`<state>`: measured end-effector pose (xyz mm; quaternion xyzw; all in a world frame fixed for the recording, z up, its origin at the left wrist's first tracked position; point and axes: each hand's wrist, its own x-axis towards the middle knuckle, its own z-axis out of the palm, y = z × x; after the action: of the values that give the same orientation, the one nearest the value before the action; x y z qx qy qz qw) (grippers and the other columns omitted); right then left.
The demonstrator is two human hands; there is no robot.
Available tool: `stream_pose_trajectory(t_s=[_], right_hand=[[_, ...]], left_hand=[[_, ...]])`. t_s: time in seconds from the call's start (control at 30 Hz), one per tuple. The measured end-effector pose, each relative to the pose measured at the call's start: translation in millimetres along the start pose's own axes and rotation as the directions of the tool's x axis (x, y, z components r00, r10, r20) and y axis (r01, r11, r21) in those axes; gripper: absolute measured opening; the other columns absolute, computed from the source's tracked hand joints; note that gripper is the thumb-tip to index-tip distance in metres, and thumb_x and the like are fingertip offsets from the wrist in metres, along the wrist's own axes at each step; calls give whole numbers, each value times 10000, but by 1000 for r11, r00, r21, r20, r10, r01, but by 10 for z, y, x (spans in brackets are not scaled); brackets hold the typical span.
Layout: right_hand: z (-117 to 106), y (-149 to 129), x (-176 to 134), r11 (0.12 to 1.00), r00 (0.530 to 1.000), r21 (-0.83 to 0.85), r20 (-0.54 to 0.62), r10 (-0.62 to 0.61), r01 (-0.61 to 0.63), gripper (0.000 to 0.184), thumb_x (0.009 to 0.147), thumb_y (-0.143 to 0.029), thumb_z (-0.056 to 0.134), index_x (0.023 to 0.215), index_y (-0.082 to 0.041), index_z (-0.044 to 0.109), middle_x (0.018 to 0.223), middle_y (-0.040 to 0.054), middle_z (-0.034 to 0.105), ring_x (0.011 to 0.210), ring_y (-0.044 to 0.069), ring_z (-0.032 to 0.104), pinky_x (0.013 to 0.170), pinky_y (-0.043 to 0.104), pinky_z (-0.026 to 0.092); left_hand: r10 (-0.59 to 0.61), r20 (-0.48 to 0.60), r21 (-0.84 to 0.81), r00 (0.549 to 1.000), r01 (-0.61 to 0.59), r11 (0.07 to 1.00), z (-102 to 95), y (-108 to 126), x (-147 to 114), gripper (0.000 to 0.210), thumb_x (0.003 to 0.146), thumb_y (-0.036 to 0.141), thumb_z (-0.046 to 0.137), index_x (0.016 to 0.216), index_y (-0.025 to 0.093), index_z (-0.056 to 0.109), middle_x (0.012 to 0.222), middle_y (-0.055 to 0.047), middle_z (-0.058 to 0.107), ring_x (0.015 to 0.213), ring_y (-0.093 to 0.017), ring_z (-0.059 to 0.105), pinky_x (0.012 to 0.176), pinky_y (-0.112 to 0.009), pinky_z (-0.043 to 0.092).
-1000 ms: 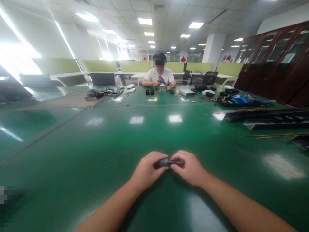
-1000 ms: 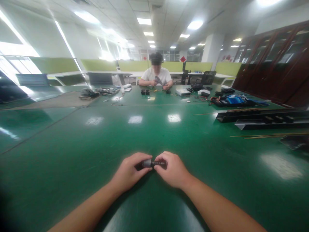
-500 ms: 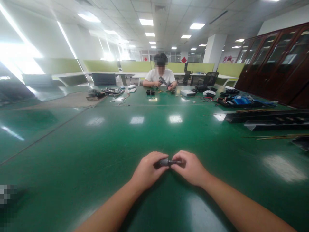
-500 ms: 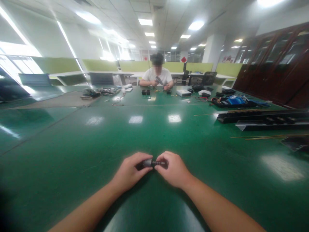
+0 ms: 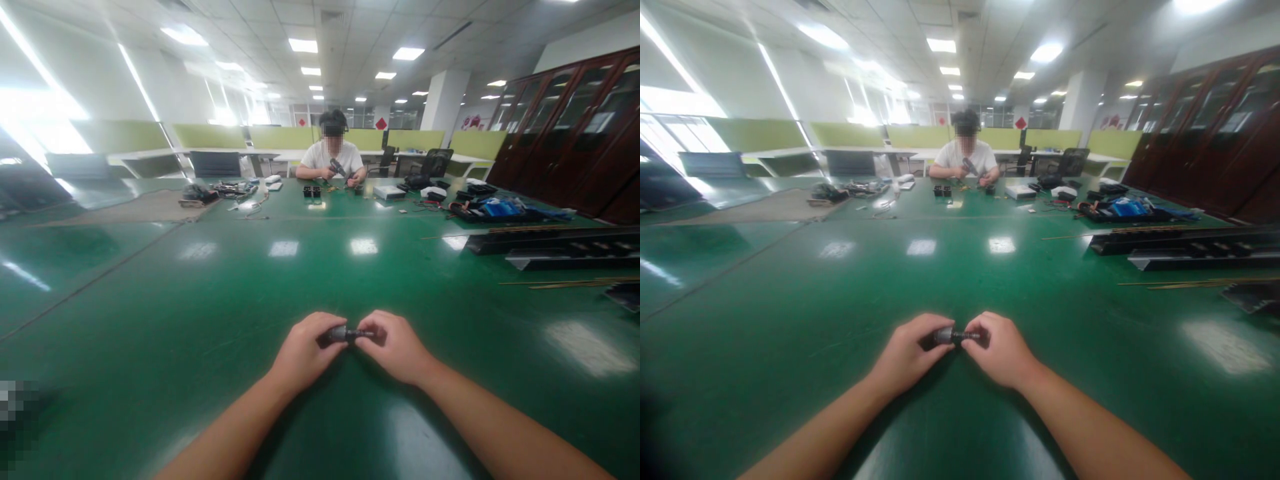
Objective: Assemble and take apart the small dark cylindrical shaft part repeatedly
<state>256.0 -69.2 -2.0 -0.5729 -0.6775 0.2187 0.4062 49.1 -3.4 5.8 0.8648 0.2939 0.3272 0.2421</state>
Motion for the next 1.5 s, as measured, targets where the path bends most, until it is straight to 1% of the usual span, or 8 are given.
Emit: stream_pose_trajectory(t_s=[0.33, 0.5, 1.13, 1.43, 1.5], right_hand=[[-37, -18, 16, 1000, 1000, -3, -11, -13, 13, 38, 779, -179, 687, 815, -193, 692, 774, 11, 667, 706, 158, 592, 644, 266, 433], [-29, -15, 10, 1000, 1000, -12, -20, -4, 4, 43, 781, -175, 681, 818, -194, 690, 770, 8, 661, 705, 156, 587, 638, 262, 431], [-50, 12, 18, 1000, 999, -31, -52, -4, 3, 28, 787, -197, 677, 811, -193, 691, 763, 17, 668, 691, 160, 594, 628, 267, 444], [-70, 21, 19, 999, 998, -39, -64, 6, -9, 37, 785, -202, 678, 817, -194, 696, 771, 18, 672, 706, 162, 603, 641, 268, 451], [-76, 36, 26, 999, 997, -46, -73, 4, -7, 43, 781, -209, 685, 820, -196, 699, 772, 19, 675, 706, 162, 603, 642, 268, 453]], left_hand=[[-21, -19, 8, 1000, 21, 1000, -23, -7, 7, 250, 804, 170, 704, 1047, 228, 696, 1023, -43, 717, 960, -198, 664, 894, -337, 538], [-34, -30, 19, 999, 34, 999, -13, -26, 5, 286, 776, 135, 722, 1045, 226, 698, 1025, -41, 718, 963, -199, 662, 902, -339, 535], [-6, -59, 56, 998, 10, 998, -58, -43, 16, 260, 783, 157, 715, 1034, 223, 699, 1011, -51, 717, 936, -201, 667, 868, -337, 551], [-39, -53, 55, 998, 42, 998, -60, -52, 16, 290, 767, 150, 735, 1041, 235, 694, 1012, -33, 712, 933, -191, 662, 872, -326, 539], [-40, -68, 75, 997, 45, 996, -74, -61, 25, 281, 763, 159, 736, 1031, 232, 694, 1003, -36, 707, 928, -196, 655, 864, -333, 541]])
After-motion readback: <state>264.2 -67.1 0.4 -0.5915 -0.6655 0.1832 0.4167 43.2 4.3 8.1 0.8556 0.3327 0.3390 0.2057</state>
